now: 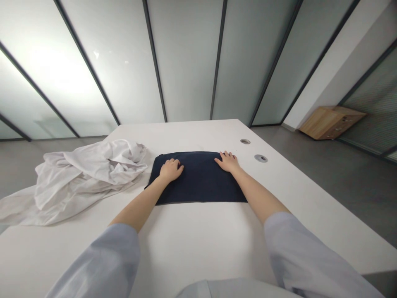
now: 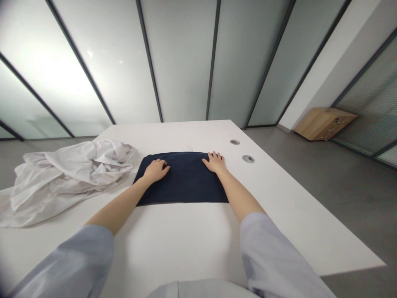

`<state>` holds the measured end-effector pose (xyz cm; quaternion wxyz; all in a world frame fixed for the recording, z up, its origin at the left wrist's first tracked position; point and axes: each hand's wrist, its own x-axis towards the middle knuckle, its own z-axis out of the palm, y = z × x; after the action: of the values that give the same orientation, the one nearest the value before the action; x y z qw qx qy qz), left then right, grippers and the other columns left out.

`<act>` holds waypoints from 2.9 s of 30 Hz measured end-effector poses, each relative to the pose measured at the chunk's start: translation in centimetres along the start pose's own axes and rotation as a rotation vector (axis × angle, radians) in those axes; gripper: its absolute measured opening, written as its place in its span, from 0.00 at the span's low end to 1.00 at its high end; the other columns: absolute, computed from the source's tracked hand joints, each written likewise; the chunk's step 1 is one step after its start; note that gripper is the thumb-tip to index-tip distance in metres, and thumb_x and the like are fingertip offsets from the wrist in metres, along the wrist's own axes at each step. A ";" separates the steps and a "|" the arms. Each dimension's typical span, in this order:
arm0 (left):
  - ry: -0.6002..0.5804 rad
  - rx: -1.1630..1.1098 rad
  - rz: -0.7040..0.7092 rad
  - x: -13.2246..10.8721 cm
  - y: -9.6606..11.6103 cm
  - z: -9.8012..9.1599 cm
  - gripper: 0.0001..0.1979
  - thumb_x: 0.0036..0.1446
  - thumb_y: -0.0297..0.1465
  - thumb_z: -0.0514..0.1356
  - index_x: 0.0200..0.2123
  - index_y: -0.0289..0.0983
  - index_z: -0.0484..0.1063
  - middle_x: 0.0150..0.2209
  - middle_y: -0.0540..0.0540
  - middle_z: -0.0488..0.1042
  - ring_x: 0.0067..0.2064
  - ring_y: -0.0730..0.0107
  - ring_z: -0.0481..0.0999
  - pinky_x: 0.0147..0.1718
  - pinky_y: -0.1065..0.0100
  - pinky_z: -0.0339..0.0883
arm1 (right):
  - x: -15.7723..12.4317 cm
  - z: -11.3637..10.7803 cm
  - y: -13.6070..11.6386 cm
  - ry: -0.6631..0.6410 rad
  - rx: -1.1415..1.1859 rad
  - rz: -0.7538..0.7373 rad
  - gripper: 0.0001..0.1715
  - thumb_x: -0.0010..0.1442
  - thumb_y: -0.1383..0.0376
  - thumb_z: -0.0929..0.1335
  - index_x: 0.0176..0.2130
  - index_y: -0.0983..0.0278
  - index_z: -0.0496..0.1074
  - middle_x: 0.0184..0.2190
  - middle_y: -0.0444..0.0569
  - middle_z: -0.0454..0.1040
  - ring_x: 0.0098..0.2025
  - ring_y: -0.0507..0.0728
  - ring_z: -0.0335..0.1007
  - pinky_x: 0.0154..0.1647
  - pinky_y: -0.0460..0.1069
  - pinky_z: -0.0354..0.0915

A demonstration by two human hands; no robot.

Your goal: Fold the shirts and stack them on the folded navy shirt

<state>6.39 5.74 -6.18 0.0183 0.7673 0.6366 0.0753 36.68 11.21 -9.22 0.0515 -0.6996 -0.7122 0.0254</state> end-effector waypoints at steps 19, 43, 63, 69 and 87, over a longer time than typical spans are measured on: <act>0.064 -0.011 -0.077 1.3 3.5 2.8 0.26 0.63 0.37 0.44 0.63 0.39 0.59 0.66 0.41 0.57 0.66 0.56 0.55 0.61 0.52 0.50 | -6.8 -0.6 -13.3 -0.061 0.169 -0.255 0.34 0.66 0.54 0.54 0.65 0.66 0.56 0.67 0.58 0.50 0.68 0.66 0.44 0.64 0.62 0.45; -0.043 0.097 0.360 -2.9 -2.2 0.8 0.29 0.63 0.49 0.44 0.65 0.48 0.56 0.69 0.48 0.49 0.69 0.57 0.42 0.65 0.50 0.35 | -3.3 -0.6 3.4 -0.008 -0.058 -0.215 0.39 0.64 0.44 0.55 0.66 0.61 0.56 0.68 0.56 0.49 0.69 0.65 0.40 0.66 0.63 0.40; -0.029 0.067 0.056 -3.3 6.0 0.4 0.35 0.59 0.52 0.46 0.60 0.35 0.64 0.57 0.31 0.66 0.57 0.41 0.64 0.53 0.47 0.56 | -2.8 -0.8 -6.4 -0.159 0.195 -0.131 0.40 0.66 0.43 0.48 0.65 0.58 0.57 0.68 0.50 0.48 0.69 0.66 0.39 0.66 0.65 0.37; 0.019 -0.029 0.327 -5.1 8.3 -0.2 0.35 0.58 0.53 0.48 0.58 0.35 0.66 0.49 0.34 0.74 0.51 0.47 0.70 0.52 0.51 0.58 | -0.6 -0.1 -4.6 -0.108 0.186 -0.195 0.32 0.67 0.48 0.54 0.62 0.57 0.62 0.67 0.49 0.52 0.69 0.64 0.41 0.66 0.64 0.38; 0.052 -0.074 -0.195 3.8 -2.6 2.1 0.29 0.61 0.48 0.46 0.57 0.37 0.66 0.62 0.36 0.62 0.63 0.49 0.59 0.60 0.51 0.50 | -4.4 -1.9 -3.1 0.104 0.094 0.236 0.32 0.62 0.49 0.60 0.51 0.71 0.71 0.52 0.65 0.66 0.54 0.69 0.60 0.52 0.61 0.56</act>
<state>4.83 10.04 -8.27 0.0375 0.6982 0.7054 0.1163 33.88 6.71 -7.19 0.1178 -0.7756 -0.6195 0.0281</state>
